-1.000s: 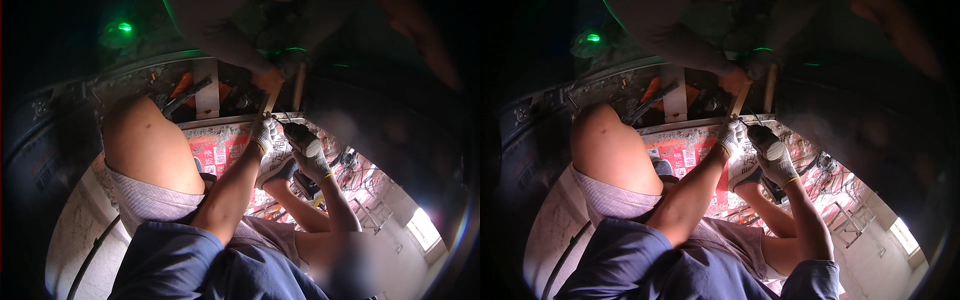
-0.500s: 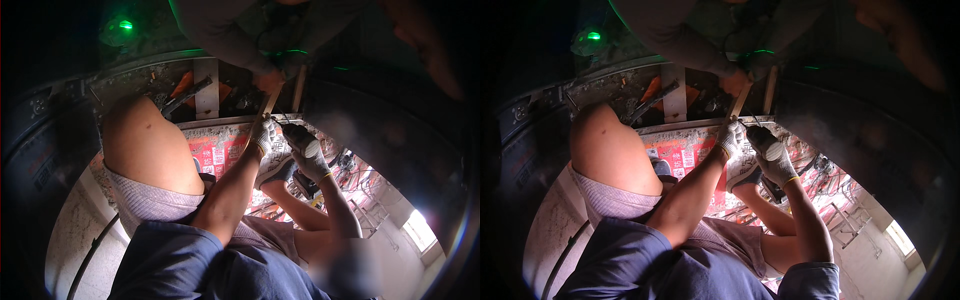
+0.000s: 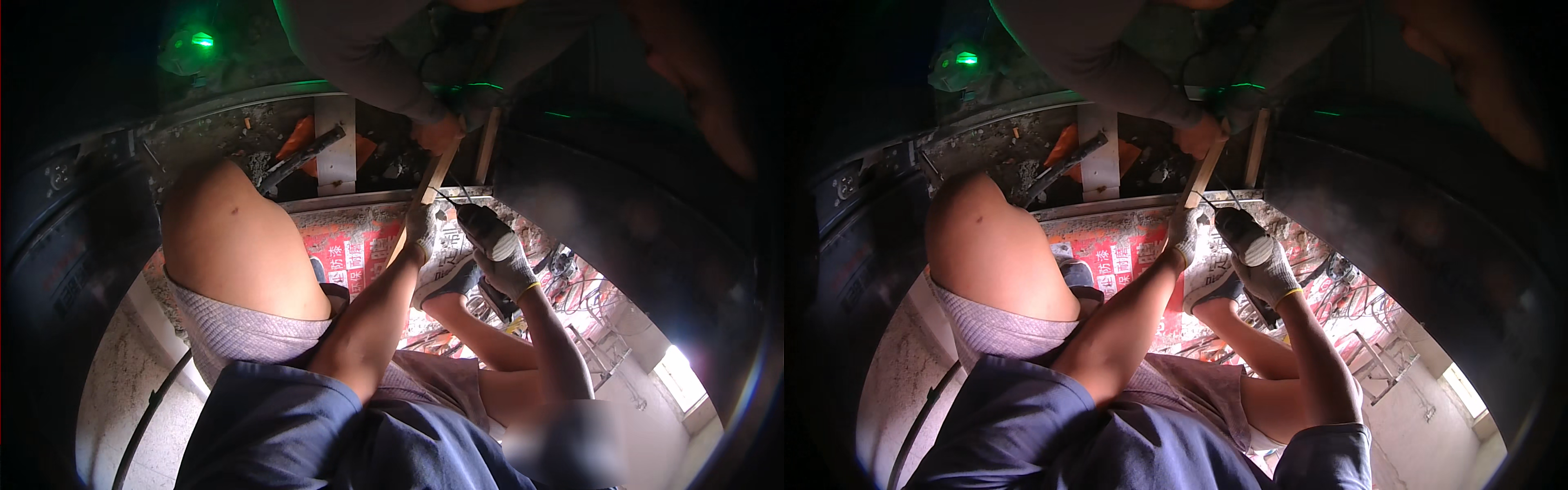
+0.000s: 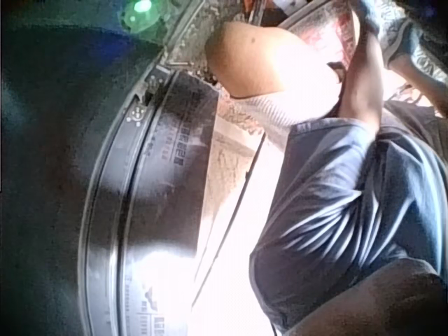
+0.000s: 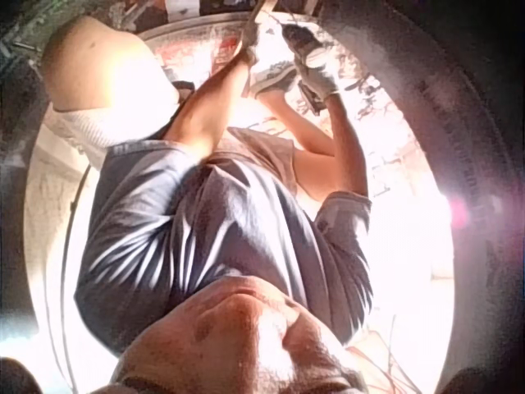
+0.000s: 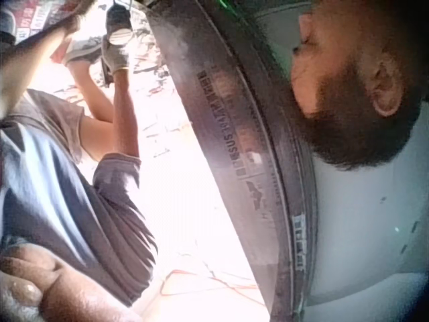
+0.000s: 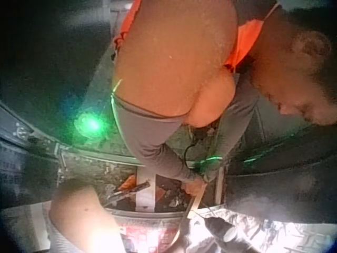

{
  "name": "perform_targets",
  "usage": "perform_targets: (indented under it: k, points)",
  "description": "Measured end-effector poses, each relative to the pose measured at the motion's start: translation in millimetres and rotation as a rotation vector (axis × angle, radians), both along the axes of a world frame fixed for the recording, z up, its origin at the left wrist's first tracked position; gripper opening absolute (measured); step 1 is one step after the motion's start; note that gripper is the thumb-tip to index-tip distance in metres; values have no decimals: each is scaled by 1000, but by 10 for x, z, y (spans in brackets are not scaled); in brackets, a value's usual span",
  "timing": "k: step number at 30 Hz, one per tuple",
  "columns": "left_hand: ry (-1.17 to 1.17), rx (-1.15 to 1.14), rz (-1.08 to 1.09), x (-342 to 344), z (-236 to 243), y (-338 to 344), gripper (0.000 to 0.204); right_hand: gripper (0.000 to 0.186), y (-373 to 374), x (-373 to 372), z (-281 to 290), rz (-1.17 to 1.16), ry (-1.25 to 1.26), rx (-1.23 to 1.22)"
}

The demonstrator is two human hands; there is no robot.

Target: Installing and securing a metal frame using a power drill and wood supports.

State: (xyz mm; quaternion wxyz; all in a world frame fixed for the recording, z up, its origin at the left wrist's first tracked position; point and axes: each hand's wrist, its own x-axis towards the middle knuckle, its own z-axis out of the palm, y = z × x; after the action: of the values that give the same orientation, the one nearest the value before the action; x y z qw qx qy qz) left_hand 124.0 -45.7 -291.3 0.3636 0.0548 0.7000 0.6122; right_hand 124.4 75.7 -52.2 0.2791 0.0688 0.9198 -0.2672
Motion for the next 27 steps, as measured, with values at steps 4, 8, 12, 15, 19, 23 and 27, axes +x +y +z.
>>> perform_targets:
  k: [4,8,12,15,19,23,27]
  points:
    - [-343,13,-20,60,44,240,17,50,168,186,-33,12,-43,48]
    - [-247,261,379,245,-422,61,6,46,31,24,-50,25,-17,20]
    - [-967,396,531,299,-374,295,19,34,53,63,-59,-49,-46,9]
    - [-901,443,555,312,-356,300,12,31,61,65,-52,-118,-42,-8]
    - [-805,504,588,337,-343,281,7,29,123,134,-130,-244,-31,-80]
    - [-682,544,649,313,-415,98,14,29,46,30,-203,-30,-76,21]
    - [-1037,445,737,66,-140,187,20,31,37,-28,-190,-106,-9,-47]
